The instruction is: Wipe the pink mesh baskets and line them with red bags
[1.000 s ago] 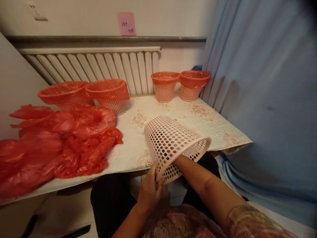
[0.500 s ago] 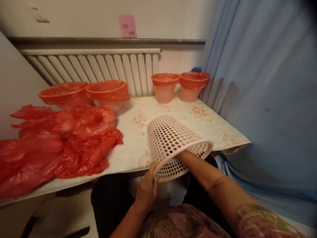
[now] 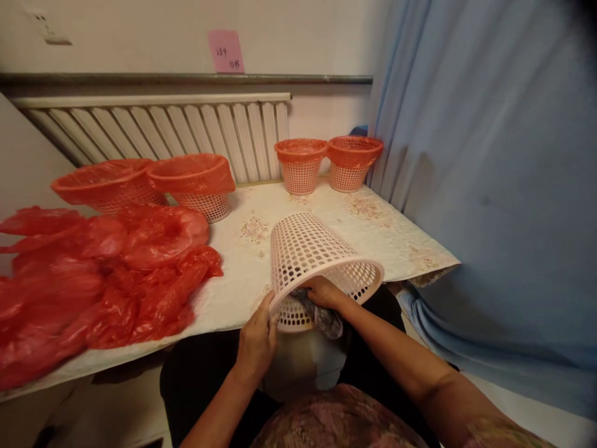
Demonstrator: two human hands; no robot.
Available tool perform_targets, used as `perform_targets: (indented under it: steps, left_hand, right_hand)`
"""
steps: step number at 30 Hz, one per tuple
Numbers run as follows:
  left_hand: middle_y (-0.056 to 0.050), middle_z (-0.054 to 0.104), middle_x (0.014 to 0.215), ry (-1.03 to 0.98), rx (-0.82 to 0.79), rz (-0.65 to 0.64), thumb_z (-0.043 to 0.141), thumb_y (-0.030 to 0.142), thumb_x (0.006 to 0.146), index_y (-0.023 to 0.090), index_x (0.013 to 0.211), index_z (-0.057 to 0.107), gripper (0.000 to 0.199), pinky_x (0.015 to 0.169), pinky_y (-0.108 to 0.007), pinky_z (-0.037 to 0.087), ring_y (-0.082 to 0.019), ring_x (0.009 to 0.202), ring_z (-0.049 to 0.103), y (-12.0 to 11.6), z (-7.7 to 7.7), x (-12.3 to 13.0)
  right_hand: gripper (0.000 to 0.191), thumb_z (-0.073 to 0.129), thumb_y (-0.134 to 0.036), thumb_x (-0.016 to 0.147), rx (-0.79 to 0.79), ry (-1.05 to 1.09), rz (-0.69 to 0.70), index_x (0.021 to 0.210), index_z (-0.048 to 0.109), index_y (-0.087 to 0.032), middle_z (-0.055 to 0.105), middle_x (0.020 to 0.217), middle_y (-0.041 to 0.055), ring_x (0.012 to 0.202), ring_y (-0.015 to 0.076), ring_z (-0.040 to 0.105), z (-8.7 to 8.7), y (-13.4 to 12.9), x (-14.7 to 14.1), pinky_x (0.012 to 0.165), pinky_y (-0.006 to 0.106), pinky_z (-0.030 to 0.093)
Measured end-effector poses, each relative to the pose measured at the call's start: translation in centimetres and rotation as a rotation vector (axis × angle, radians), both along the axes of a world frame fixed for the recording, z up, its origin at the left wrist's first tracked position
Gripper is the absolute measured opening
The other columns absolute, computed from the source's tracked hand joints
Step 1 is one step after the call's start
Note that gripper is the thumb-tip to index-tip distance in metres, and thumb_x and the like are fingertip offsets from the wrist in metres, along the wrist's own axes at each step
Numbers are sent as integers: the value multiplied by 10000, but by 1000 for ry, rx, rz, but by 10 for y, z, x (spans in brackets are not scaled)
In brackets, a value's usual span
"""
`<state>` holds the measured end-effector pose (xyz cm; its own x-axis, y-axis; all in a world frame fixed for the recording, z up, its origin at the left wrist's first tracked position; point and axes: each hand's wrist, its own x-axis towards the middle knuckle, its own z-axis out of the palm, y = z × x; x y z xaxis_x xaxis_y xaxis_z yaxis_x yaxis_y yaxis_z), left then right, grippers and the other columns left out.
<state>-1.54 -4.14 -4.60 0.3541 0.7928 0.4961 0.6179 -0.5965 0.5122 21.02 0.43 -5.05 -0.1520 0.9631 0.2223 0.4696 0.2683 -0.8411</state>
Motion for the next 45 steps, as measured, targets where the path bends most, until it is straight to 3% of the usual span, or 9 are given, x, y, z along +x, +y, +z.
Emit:
perform_targets:
  steps: [4, 9, 13, 18, 22, 26, 35, 42, 45]
  left_hand:
    - [-112, 610, 1265, 24, -40, 59, 412, 252, 915, 165, 1335, 429, 428, 939, -362, 501, -231, 1107, 620, 32, 11, -7]
    - [-100, 623, 1222, 29, -74, 156, 433, 281, 883, 165, 1321, 437, 453, 910, -366, 488, -248, 1057, 619, 80, 16, -19]
    - [-98, 629, 1157, 109, -110, 173, 444, 308, 881, 178, 1300, 447, 440, 857, -356, 489, -247, 999, 616, 99, 17, -29]
    - [-106, 634, 1002, 198, -152, 352, 449, 339, 882, 168, 1171, 537, 347, 793, -366, 475, -261, 904, 606, 103, 17, -35]
    - [-29, 605, 786, -53, -249, 371, 487, 318, 844, 134, 1275, 459, 470, 762, -366, 496, -219, 756, 607, 101, 18, -34]
    - [-102, 618, 1011, -403, -254, 410, 539, 329, 820, 113, 1405, 290, 671, 834, -392, 512, -210, 885, 635, 89, 21, -20]
    - [-147, 584, 1277, -529, -442, -267, 462, 390, 888, 128, 1304, 467, 492, 1031, -401, 408, -229, 1191, 548, 55, 43, 66]
    - [-107, 685, 1085, -735, -446, -43, 495, 378, 877, 124, 1092, 612, 353, 941, -362, 460, -227, 1057, 608, 55, 60, 83]
    - [-111, 681, 1079, -681, -403, 7, 477, 375, 881, 114, 1072, 619, 353, 961, -371, 443, -237, 1078, 598, 52, 64, 68]
  right_hand:
    - [427, 459, -98, 689, 42, -43, 102, 1011, 705, -231, 689, 1076, 18, 1044, 207, 611, 22, -40, 27, 972, 358, 440]
    - [360, 522, -174, 715, 54, 117, 25, 1011, 716, -237, 681, 1123, 27, 1089, 225, 605, 75, -94, 67, 1011, 390, 425]
    - [338, 606, -258, 700, 140, 325, -449, 1022, 710, -235, 687, 1115, 48, 1076, 266, 614, 91, -110, 99, 990, 442, 443]
    - [432, 574, -291, 693, 244, 325, -881, 1099, 673, -181, 681, 1121, 67, 1088, 265, 598, 69, -74, 115, 1023, 468, 404]
    - [409, 541, -272, 682, 202, 206, -640, 1050, 693, -178, 680, 1122, 64, 1104, 245, 589, 45, -53, 97, 1049, 440, 391]
    - [405, 518, -221, 712, 174, 129, -377, 1082, 682, -195, 653, 1178, 53, 1153, 219, 568, 36, -58, 71, 1076, 412, 373]
    - [415, 495, -152, 761, 181, 67, -187, 1139, 651, -223, 634, 1182, 58, 1143, 209, 566, 39, -68, 22, 1044, 380, 412]
    - [472, 469, -89, 734, 160, 39, 18, 1128, 664, -258, 643, 1171, 37, 1113, 195, 583, 41, -74, 4, 1004, 346, 441]
    - [397, 503, -160, 738, 141, 116, -178, 1085, 680, -233, 657, 1160, 45, 1118, 222, 586, 40, -71, 26, 1034, 403, 419]
